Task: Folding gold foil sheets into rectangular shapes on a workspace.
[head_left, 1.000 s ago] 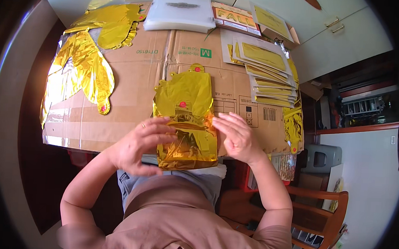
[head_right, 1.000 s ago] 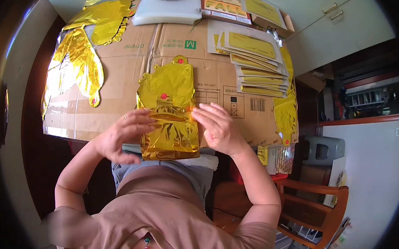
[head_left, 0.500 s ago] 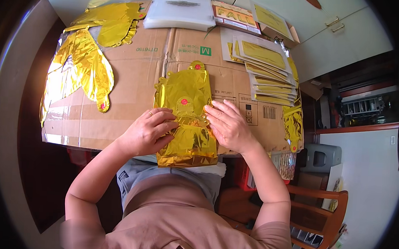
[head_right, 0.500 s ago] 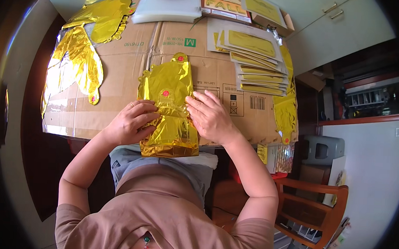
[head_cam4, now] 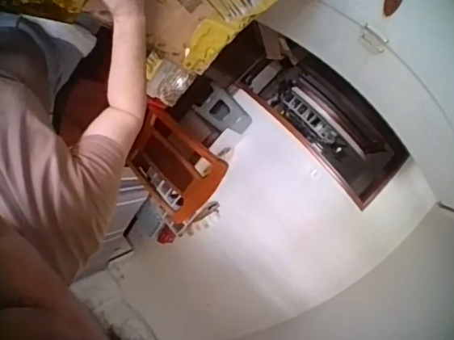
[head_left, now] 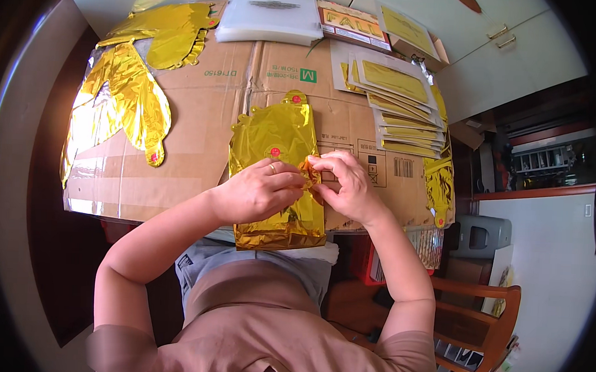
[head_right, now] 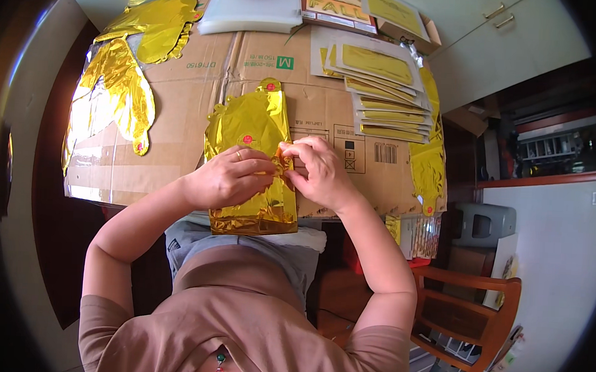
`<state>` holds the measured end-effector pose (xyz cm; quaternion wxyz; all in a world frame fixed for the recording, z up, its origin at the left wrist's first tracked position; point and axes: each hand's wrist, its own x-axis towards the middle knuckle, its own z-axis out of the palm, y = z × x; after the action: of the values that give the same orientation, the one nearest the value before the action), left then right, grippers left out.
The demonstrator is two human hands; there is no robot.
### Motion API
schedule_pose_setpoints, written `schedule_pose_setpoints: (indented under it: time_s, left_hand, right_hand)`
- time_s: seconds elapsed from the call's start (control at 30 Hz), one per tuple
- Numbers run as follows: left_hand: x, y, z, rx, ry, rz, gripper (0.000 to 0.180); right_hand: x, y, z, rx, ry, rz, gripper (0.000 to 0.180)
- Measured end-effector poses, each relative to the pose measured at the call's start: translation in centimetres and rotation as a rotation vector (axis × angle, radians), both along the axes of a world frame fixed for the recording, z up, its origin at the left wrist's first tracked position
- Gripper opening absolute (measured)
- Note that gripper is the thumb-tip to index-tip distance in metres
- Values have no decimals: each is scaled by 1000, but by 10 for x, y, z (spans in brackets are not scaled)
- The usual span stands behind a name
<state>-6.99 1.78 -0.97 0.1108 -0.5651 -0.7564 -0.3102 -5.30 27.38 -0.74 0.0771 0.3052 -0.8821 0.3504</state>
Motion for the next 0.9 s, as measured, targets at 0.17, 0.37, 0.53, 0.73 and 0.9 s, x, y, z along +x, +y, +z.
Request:
schedule_pose_setpoints:
  time_s: [0.17, 0.37, 0.53, 0.73, 0.9]
  left_hand:
    - [-13, 9, -3, -51, 12, -35, 25]
    - [-18, 16, -5, -38, 27, 0, 26]
    - [-20, 15, -5, -40, 14, -1, 31]
    - [-21, 11, -8, -46, -48, -2, 36]
    - [-21, 11, -9, -35, -54, 3, 36]
  right_hand:
    - [-3, 3, -2, -24, 1, -9, 45]
    - [-5, 5, -4, -47, -37, 3, 48]
    - [-3, 6, -2, -60, -101, -5, 47]
    - [5, 15, 2, 85, 119, 19, 32]
    - [4, 17, 1, 178, 175, 22, 30]
